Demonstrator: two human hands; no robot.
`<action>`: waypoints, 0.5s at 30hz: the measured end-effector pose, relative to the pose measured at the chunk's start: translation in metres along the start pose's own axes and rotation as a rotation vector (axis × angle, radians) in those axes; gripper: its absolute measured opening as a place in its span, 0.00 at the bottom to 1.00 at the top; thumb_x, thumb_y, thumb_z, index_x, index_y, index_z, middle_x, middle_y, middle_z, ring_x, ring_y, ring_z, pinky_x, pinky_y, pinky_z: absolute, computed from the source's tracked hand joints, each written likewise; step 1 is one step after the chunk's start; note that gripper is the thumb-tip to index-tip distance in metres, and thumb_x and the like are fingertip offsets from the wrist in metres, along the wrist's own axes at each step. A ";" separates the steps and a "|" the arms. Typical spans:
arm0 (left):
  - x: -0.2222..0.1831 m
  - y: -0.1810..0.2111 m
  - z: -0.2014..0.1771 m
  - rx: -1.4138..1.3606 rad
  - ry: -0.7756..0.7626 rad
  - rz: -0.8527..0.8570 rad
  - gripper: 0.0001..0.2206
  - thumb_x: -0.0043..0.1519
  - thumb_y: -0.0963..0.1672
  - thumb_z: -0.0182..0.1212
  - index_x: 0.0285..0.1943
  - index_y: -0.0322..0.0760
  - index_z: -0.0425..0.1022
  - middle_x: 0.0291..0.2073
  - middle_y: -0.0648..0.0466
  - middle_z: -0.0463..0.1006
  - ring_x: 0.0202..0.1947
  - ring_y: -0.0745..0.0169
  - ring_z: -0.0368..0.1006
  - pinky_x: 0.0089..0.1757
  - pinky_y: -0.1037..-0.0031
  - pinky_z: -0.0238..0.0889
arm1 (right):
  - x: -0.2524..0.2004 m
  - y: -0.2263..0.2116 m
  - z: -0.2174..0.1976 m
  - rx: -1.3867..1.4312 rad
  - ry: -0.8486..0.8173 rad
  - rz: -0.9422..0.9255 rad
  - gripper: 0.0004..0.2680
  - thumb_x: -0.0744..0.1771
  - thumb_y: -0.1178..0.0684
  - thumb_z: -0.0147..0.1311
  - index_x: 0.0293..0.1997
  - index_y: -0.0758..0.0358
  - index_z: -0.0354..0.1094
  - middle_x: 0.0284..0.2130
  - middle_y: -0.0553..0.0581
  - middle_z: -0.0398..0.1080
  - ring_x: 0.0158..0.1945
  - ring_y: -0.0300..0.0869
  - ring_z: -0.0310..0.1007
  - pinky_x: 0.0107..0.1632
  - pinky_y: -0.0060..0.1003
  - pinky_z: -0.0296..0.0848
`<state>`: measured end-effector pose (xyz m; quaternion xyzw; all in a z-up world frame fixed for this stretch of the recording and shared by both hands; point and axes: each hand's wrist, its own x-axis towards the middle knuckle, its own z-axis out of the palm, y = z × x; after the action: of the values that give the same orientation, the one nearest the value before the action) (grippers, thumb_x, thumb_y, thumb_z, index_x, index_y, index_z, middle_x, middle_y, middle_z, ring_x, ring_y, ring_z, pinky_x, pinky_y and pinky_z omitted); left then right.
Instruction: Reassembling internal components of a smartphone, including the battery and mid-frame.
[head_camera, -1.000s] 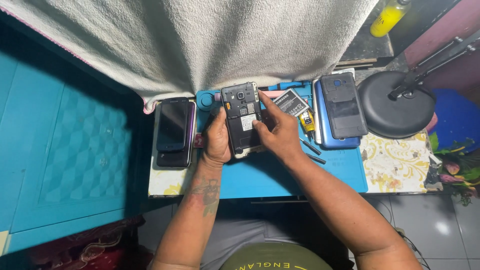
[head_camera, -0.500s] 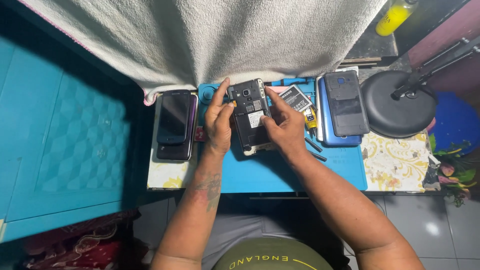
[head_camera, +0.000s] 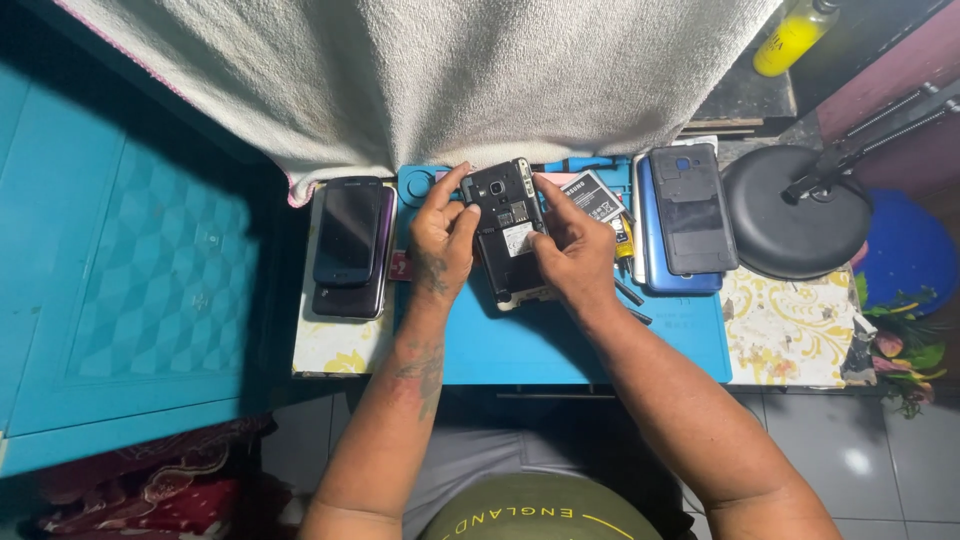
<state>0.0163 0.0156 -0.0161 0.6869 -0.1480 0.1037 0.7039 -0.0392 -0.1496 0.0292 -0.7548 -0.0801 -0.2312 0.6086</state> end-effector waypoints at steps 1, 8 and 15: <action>0.000 0.005 0.000 0.000 0.000 0.000 0.24 0.62 0.36 0.53 0.69 0.39 0.70 0.15 0.59 0.69 0.16 0.75 0.57 0.23 0.86 0.55 | 0.000 0.000 -0.001 0.000 0.000 0.000 0.24 0.61 0.69 0.56 0.65 0.63 0.71 0.24 0.69 0.76 0.27 0.45 0.74 0.31 0.41 0.75; 0.001 0.005 -0.002 0.155 0.016 0.046 0.24 0.60 0.36 0.54 0.67 0.40 0.71 0.15 0.58 0.71 0.15 0.73 0.61 0.22 0.85 0.56 | -0.005 0.012 -0.006 -0.059 -0.015 -0.059 0.23 0.61 0.70 0.56 0.64 0.64 0.71 0.23 0.69 0.76 0.24 0.48 0.75 0.29 0.39 0.73; -0.001 -0.003 -0.005 0.231 0.022 -0.015 0.24 0.57 0.35 0.54 0.64 0.40 0.73 0.19 0.55 0.75 0.16 0.71 0.70 0.21 0.84 0.61 | -0.004 0.014 -0.010 -0.114 -0.042 -0.138 0.23 0.60 0.68 0.56 0.64 0.64 0.72 0.20 0.67 0.75 0.17 0.46 0.70 0.22 0.36 0.67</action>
<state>0.0164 0.0201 -0.0189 0.7635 -0.1222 0.1224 0.6223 -0.0398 -0.1615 0.0162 -0.7857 -0.1311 -0.2610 0.5454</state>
